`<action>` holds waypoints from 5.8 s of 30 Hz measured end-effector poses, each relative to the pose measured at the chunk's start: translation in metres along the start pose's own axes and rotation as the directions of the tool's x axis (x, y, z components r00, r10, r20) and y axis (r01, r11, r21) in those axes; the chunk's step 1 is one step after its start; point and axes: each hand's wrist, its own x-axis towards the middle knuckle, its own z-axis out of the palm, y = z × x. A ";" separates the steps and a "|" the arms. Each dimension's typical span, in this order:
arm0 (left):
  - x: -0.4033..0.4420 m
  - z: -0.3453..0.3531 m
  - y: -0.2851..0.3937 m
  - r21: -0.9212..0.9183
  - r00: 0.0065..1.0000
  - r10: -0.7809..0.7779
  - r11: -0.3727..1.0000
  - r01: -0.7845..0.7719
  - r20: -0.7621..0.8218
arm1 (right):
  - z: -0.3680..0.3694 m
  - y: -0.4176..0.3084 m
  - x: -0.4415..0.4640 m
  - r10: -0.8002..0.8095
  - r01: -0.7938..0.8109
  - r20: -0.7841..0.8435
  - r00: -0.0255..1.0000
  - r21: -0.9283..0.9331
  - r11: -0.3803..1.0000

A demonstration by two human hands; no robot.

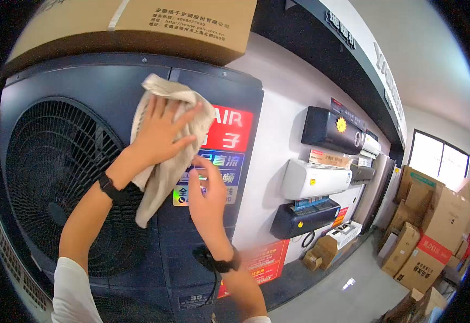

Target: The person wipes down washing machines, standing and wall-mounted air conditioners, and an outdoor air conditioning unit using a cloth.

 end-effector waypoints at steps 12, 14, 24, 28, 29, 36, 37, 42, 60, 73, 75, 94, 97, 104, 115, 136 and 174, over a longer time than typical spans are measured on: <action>-0.006 -0.036 -0.039 -0.603 0.980 -0.062 0.781 0.166 0.189 | 0.015 0.033 0.032 0.392 -0.363 0.208 0.896 0.852 0.377; -0.008 -0.027 -0.036 -0.463 0.995 -0.005 0.885 0.050 0.098 | 0.035 0.062 0.028 0.295 -0.282 0.132 0.946 0.784 0.553; -0.014 -0.015 -0.033 -0.232 0.985 0.163 0.962 -0.146 0.055 | 0.020 0.041 0.031 0.326 -0.630 0.561 0.761 0.522 0.575; -0.017 -0.021 -0.035 -0.164 0.987 0.140 0.978 -0.126 0.078 | -0.026 0.039 0.061 -0.094 0.131 0.094 0.991 -0.562 0.817; -0.018 -0.019 -0.035 -0.158 0.990 0.114 0.982 -0.100 0.081 | -0.042 0.033 0.068 -0.075 0.017 -0.060 0.995 -0.658 0.753; -0.010 -0.017 -0.010 -0.073 0.998 -0.026 0.997 0.030 0.063 | -0.039 0.041 0.040 -0.529 0.343 -0.145 0.836 -0.615 0.710; -0.009 -0.016 -0.007 -0.067 0.999 -0.023 0.997 0.024 0.025 | -0.029 0.048 0.026 -0.560 0.390 -0.068 0.826 -0.648 0.654; -0.003 -0.031 0.013 0.003 0.994 -0.069 0.998 0.069 0.087 | 0.008 0.094 -0.047 -0.379 0.359 0.160 0.912 -0.758 0.545; -0.019 -0.035 -0.014 0.221 0.909 -0.391 0.908 0.355 0.143 | 0.042 0.072 0.056 -0.549 0.539 0.261 0.794 -0.722 0.435; -0.018 -0.068 -0.086 0.411 0.795 -0.573 0.786 0.462 0.201 | 0.132 0.018 0.096 -0.573 0.733 0.481 0.664 -0.568 0.374; -0.038 -0.078 -0.112 0.474 0.863 -0.505 0.768 0.431 0.034 | 0.136 0.015 0.095 -0.534 0.723 0.522 0.665 -0.628 0.287; -0.127 -0.208 -0.346 0.503 0.518 -0.855 0.435 0.747 -0.029 | 0.348 -0.095 0.152 -0.679 0.870 0.548 0.489 -0.368 0.330; -0.174 -0.224 -0.376 0.520 0.488 -0.870 0.386 0.762 -0.071 | 0.405 -0.103 0.115 -0.709 0.894 0.557 0.433 -0.368 0.257; -0.286 -0.279 -0.436 0.448 0.556 -0.828 0.473 0.758 -0.067 | 0.521 -0.142 0.047 -0.736 0.895 0.519 0.434 -0.344 0.285; -0.584 -0.289 -0.297 -0.158 0.434 -0.895 0.416 0.895 0.099 | 0.634 -0.089 -0.240 -0.482 0.777 0.809 0.336 0.052 0.628; -0.676 -0.246 -0.003 0.075 0.113 -0.623 0.268 0.960 0.774 | 0.346 0.119 -0.540 0.453 0.094 0.543 0.707 -0.707 0.701; -0.421 -0.070 0.247 -0.475 0.490 -0.192 0.121 0.872 0.850 | 0.064 0.233 -0.339 0.253 -0.436 -0.392 0.884 -0.503 0.746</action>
